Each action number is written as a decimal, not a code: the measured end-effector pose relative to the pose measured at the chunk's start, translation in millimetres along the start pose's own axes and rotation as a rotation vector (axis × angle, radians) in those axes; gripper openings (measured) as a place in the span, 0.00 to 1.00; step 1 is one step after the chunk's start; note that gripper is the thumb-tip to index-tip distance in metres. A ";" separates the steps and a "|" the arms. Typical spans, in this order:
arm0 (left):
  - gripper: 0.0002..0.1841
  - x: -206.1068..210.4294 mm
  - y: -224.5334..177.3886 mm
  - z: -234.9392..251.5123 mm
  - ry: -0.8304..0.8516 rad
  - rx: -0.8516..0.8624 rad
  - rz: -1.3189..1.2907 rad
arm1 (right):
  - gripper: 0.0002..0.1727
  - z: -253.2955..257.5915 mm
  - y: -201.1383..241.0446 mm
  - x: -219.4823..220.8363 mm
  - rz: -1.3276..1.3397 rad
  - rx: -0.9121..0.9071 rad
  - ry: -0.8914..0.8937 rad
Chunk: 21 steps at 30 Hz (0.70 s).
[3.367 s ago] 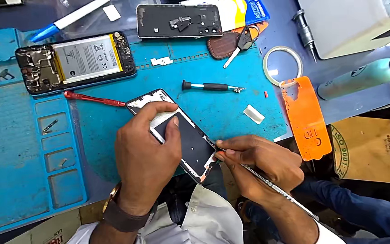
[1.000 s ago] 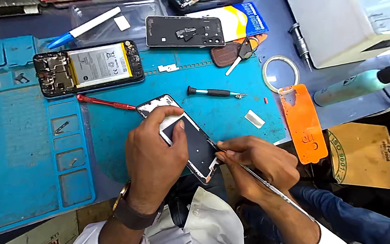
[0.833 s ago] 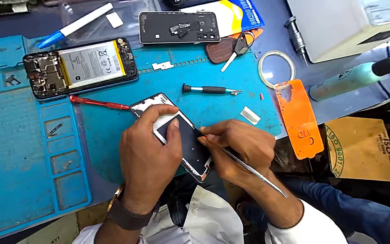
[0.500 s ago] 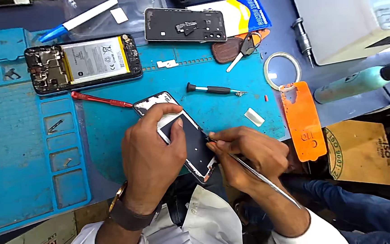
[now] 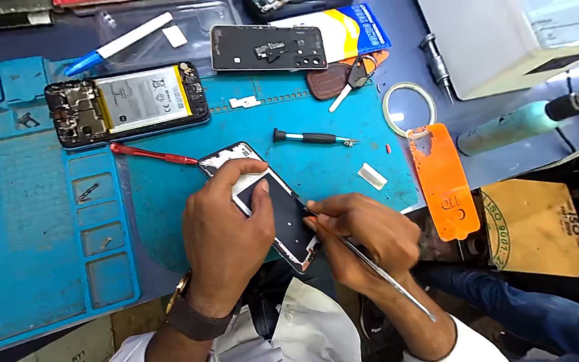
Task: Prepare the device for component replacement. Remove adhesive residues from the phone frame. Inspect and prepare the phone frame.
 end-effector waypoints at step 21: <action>0.14 -0.5 1.5 -0.1 0.001 -0.008 0.017 | 0.08 -2.7 0.0 -3.1 -0.012 0.014 -0.012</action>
Point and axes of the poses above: each hand's wrist, its own z-axis towards the middle knuckle, its own x-axis out of the palm, y = z × x, the point moved 10 cm from there along z, towards the middle knuckle, and after that the axes turned 2 degrees about -z, right-handed, at the moved point
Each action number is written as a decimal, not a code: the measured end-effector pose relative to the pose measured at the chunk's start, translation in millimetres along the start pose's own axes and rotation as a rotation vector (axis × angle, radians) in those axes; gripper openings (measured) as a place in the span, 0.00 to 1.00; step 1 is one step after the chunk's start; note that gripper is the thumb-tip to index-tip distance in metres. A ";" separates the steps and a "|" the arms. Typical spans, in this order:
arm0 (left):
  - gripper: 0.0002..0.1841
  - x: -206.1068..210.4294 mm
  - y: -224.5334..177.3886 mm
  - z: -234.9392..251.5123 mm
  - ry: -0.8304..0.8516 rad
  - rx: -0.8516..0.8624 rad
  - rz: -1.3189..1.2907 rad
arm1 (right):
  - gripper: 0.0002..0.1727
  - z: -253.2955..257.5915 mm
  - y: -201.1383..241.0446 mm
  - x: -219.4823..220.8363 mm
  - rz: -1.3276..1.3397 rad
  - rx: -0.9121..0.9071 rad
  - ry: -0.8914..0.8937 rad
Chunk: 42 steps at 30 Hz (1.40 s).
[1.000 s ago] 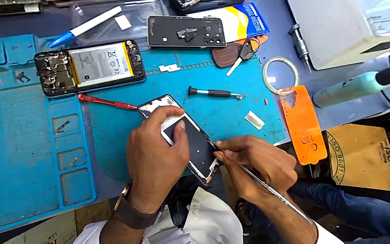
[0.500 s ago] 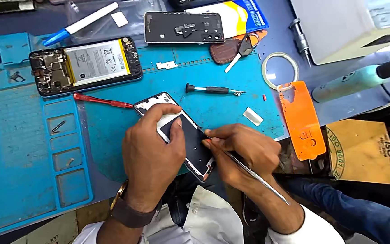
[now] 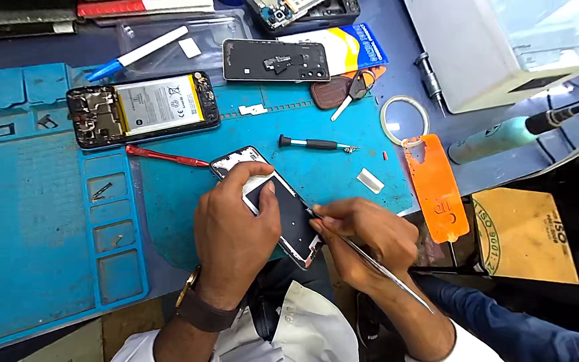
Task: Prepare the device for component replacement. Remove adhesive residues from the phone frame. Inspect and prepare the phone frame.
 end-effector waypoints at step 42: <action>0.13 1.5 3.2 1.5 -0.027 -0.004 -0.010 | 0.13 30.0 -22.4 32.7 -0.155 -0.269 0.559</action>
Point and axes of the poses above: each hand's wrist, its own z-axis towards the middle knuckle, its own x-axis out of the palm, y = z × x, the point moved 10 cm from there along z, towards the middle knuckle, and after that the axes turned 2 degrees about -z, right-handed, at the moved point
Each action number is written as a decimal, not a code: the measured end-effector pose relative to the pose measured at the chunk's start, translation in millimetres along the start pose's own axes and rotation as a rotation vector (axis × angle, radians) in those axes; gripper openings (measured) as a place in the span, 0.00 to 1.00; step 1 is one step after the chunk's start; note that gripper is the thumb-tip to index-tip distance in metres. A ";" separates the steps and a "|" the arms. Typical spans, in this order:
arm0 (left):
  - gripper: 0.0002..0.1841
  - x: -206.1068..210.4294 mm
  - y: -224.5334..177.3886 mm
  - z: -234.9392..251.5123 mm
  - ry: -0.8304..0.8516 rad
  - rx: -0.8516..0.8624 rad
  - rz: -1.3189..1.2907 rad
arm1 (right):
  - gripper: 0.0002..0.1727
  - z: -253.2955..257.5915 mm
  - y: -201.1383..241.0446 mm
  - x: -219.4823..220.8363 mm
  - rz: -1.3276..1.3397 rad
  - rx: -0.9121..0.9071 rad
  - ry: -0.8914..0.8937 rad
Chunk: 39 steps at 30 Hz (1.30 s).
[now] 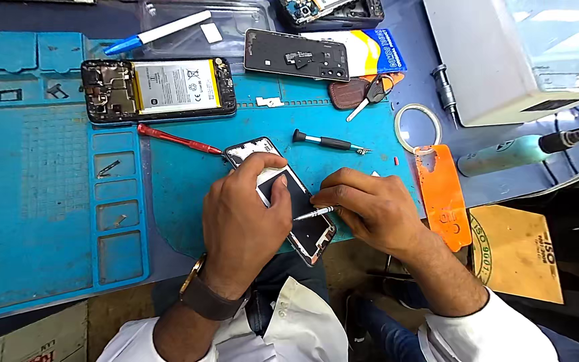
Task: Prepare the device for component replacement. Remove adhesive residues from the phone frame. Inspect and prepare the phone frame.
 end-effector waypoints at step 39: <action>0.13 -0.8 -0.8 0.3 0.000 -0.006 -0.006 | 0.12 -17.2 -58.7 -30.1 0.847 0.567 -0.345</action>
Point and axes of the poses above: each hand's wrist, its own z-axis towards the middle knuckle, its own x-axis out of the palm, y = z × x, the point moved 10 cm from there along z, towards the middle knuckle, and after that the axes turned 2 degrees about -z, right-handed, at the moved point
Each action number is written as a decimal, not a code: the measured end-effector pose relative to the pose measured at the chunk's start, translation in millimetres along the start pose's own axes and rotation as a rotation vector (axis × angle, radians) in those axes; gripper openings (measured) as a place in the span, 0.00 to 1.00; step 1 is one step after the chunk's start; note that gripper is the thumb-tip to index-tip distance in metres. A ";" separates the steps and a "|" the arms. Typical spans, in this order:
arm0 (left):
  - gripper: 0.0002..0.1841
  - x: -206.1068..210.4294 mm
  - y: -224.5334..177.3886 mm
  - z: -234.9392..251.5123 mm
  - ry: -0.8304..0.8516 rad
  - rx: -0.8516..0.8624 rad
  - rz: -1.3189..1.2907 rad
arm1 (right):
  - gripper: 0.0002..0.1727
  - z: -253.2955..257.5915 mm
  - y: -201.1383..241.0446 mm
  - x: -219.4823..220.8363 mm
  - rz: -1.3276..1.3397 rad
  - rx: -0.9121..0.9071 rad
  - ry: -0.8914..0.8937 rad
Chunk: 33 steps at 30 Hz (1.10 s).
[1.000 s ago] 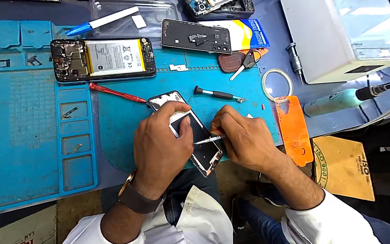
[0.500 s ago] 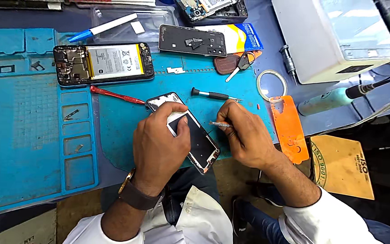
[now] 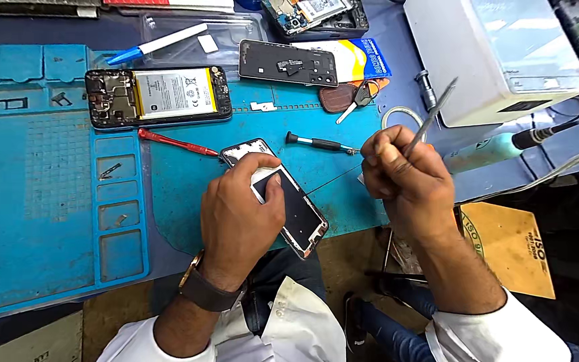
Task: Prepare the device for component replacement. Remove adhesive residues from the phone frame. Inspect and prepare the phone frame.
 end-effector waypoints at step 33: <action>0.12 0.2 0.5 -0.5 -0.001 0.011 -0.003 | 0.11 -1.9 19.5 64.7 -0.794 -0.429 0.377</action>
Point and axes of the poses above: each hand's wrist, its own z-axis towards the middle knuckle, its own x-axis out of the palm, y = z × x, the point moved 10 cm from there along z, towards the middle knuckle, and after that the axes turned 2 degrees about -z, right-handed, at the moved point
